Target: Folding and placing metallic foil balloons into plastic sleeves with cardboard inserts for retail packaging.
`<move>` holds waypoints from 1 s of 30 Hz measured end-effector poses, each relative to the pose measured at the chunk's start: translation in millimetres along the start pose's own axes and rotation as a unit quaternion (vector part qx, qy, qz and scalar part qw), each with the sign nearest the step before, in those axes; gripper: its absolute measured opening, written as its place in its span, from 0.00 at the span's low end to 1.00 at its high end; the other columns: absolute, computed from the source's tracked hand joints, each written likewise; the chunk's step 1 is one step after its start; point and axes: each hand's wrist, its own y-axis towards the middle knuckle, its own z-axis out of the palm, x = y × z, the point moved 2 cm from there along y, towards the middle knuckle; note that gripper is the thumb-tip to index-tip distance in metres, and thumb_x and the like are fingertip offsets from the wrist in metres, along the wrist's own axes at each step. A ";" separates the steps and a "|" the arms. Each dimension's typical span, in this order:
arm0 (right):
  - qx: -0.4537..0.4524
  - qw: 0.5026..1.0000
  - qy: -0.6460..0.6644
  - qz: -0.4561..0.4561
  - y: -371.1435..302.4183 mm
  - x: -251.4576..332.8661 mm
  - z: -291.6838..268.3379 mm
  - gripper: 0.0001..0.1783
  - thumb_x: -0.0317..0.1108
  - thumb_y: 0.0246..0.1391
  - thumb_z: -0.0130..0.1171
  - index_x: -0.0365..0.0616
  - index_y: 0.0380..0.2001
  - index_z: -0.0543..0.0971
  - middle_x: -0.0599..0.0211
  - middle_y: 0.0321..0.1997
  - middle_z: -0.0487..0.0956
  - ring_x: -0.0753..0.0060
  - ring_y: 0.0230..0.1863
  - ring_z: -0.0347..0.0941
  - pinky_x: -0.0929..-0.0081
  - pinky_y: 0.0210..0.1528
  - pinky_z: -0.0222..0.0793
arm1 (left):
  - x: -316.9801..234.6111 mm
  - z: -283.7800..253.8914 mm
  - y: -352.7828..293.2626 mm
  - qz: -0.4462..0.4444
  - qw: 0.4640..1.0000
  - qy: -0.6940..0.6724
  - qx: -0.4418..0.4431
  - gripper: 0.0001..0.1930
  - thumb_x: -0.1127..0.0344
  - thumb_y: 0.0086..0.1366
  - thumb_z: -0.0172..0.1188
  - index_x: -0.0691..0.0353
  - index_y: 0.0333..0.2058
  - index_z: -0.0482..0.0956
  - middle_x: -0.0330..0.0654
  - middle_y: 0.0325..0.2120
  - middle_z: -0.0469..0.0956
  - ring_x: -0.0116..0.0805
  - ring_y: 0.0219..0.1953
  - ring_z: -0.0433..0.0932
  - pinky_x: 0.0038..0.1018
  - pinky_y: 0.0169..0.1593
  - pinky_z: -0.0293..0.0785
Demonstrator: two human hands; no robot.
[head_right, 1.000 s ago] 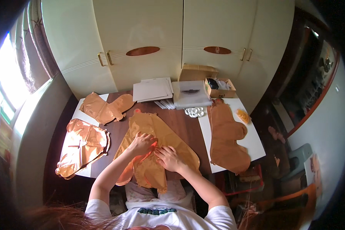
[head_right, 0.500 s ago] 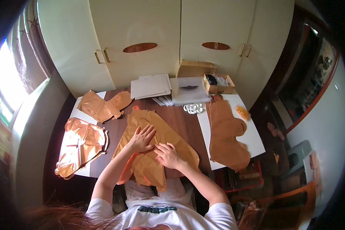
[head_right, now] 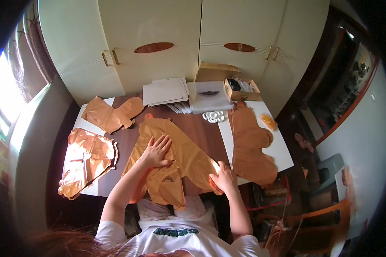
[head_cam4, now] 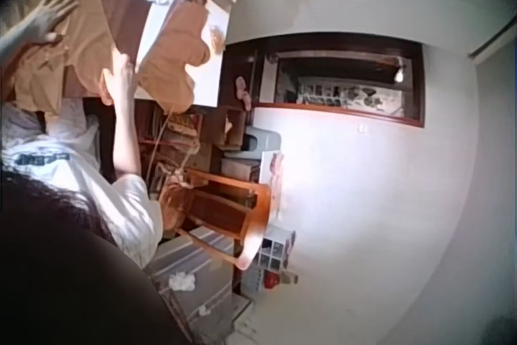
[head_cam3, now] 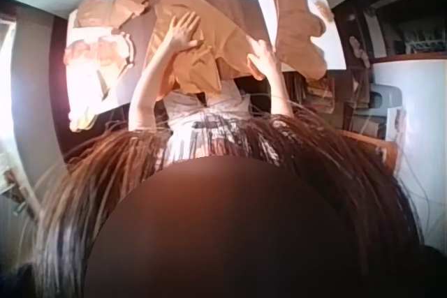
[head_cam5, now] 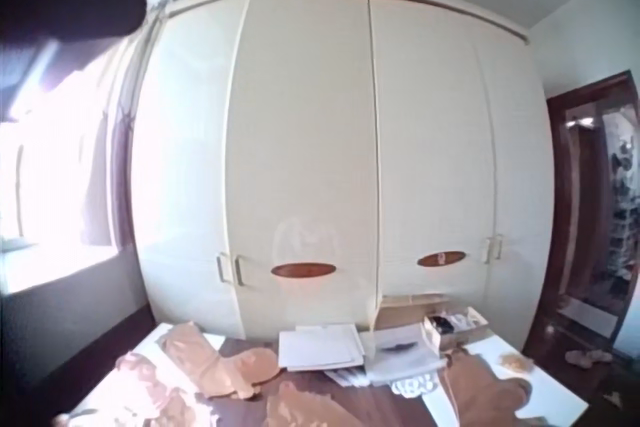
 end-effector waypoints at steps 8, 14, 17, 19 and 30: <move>-0.092 0.971 0.206 -0.076 -20.5 50.9 -21.7 0.18 0.30 0.44 0.64 0.43 0.39 0.69 0.60 0.22 0.75 0.65 0.22 0.74 0.71 0.24 0.68 | 2.9 5.4 2.0 -0.003 1.000 -0.017 0.010 0.40 0.37 0.59 0.41 0.58 0.63 0.52 0.44 0.65 0.48 0.44 0.67 0.44 0.54 0.65 0.36; -0.044 0.951 0.236 -0.195 -21.9 124.1 4.2 0.13 0.30 0.45 0.63 0.43 0.34 0.72 0.63 0.25 0.76 0.64 0.24 0.75 0.71 0.27 0.71 | 4.7 -11.7 1.9 0.018 0.995 -0.068 -0.075 0.28 0.48 0.61 0.50 0.61 0.54 0.69 0.47 0.55 0.67 0.40 0.62 0.57 0.49 0.64 0.45; -0.027 0.942 0.203 -0.265 -17.3 140.3 27.4 0.12 0.31 0.44 0.62 0.44 0.33 0.72 0.63 0.27 0.77 0.61 0.28 0.76 0.66 0.31 0.70 | 6.6 -19.2 5.6 -0.056 0.972 -0.196 -0.120 0.24 0.54 0.59 0.56 0.64 0.49 0.72 0.47 0.42 0.77 0.42 0.49 0.73 0.40 0.57 0.61; -0.030 0.946 0.172 -0.274 -20.2 146.5 41.7 0.11 0.33 0.46 0.61 0.45 0.33 0.72 0.64 0.29 0.78 0.61 0.31 0.76 0.65 0.36 0.68 | -0.3 -28.6 9.7 -0.096 0.941 -0.309 -0.102 0.26 0.55 0.57 0.57 0.64 0.51 0.70 0.47 0.37 0.78 0.43 0.42 0.76 0.37 0.51 0.66; -0.048 0.919 0.159 -0.357 2.7 114.5 27.0 0.12 0.33 0.49 0.58 0.48 0.40 0.77 0.71 0.37 0.79 0.70 0.40 0.75 0.68 0.44 0.65 | 6.7 -22.0 2.7 -0.151 0.919 -0.359 -0.057 0.34 0.62 0.48 0.61 0.61 0.56 0.63 0.47 0.26 0.79 0.43 0.30 0.79 0.33 0.38 0.75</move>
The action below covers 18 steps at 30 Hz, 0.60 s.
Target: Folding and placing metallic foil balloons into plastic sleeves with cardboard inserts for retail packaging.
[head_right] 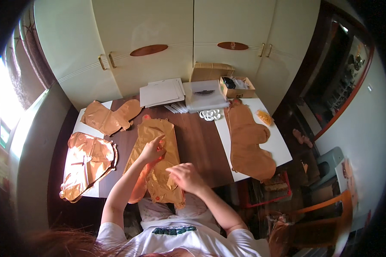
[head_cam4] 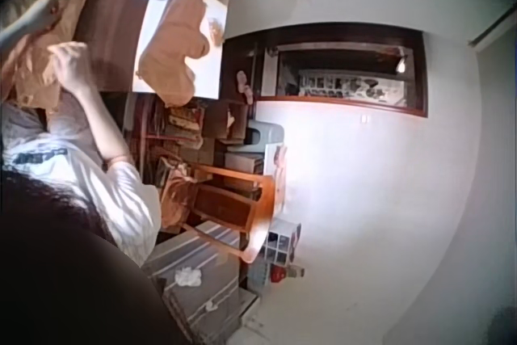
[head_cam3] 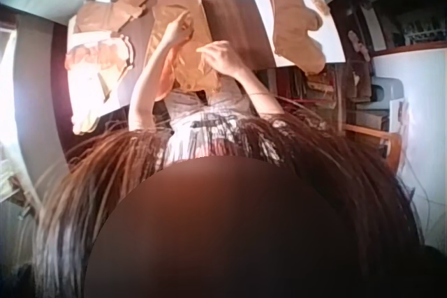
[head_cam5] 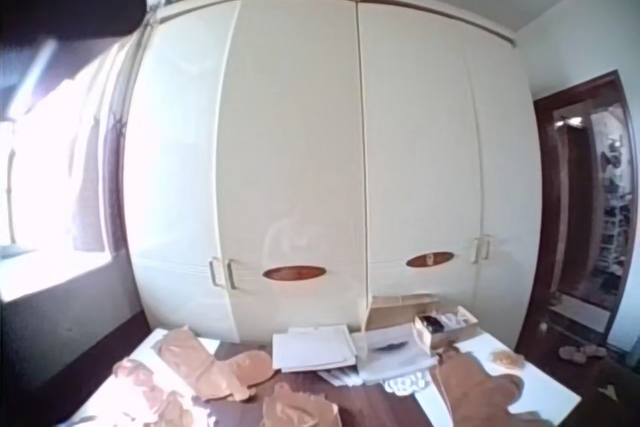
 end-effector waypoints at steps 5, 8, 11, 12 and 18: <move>0.035 0.995 -0.088 0.014 -18.5 -46.0 -12.3 0.17 0.25 0.47 0.54 0.49 0.42 0.78 0.74 0.47 0.77 0.72 0.49 0.71 0.69 0.48 0.64 | 6.4 4.9 -4.6 0.041 0.999 0.032 -0.006 0.34 0.66 0.46 0.59 0.57 0.56 0.65 0.45 0.25 0.76 0.43 0.29 0.77 0.34 0.37 0.74; 0.053 0.995 -0.083 -0.006 -21.8 -48.1 -10.7 0.18 0.25 0.48 0.52 0.50 0.44 0.78 0.74 0.49 0.76 0.72 0.51 0.70 0.70 0.51 0.62 | 12.0 7.9 -8.3 0.091 0.994 0.041 -0.040 0.32 0.68 0.46 0.58 0.59 0.55 0.66 0.45 0.23 0.77 0.43 0.27 0.78 0.34 0.35 0.74; 0.099 0.989 -0.112 -0.024 -24.6 -48.0 -7.9 0.20 0.24 0.49 0.49 0.52 0.46 0.77 0.75 0.52 0.75 0.71 0.54 0.68 0.69 0.54 0.60 | 8.2 6.7 -10.9 0.057 0.998 0.034 -0.019 0.33 0.68 0.45 0.58 0.59 0.54 0.66 0.47 0.24 0.76 0.43 0.28 0.77 0.34 0.35 0.74; 0.102 0.988 -0.111 -0.028 -25.7 -49.2 -6.8 0.20 0.24 0.50 0.47 0.53 0.46 0.77 0.76 0.53 0.75 0.71 0.54 0.68 0.69 0.54 0.59 | 9.9 7.7 -10.7 0.057 0.998 0.034 -0.018 0.33 0.68 0.45 0.58 0.59 0.54 0.66 0.47 0.24 0.76 0.43 0.28 0.77 0.34 0.35 0.74; 0.107 0.988 -0.107 -0.030 -28.5 -55.3 -2.3 0.21 0.24 0.50 0.47 0.54 0.46 0.78 0.77 0.53 0.74 0.71 0.56 0.67 0.68 0.55 0.57 | 10.4 5.3 -13.4 0.062 0.998 0.012 -0.007 0.34 0.69 0.44 0.58 0.60 0.55 0.66 0.47 0.25 0.75 0.41 0.29 0.76 0.32 0.35 0.73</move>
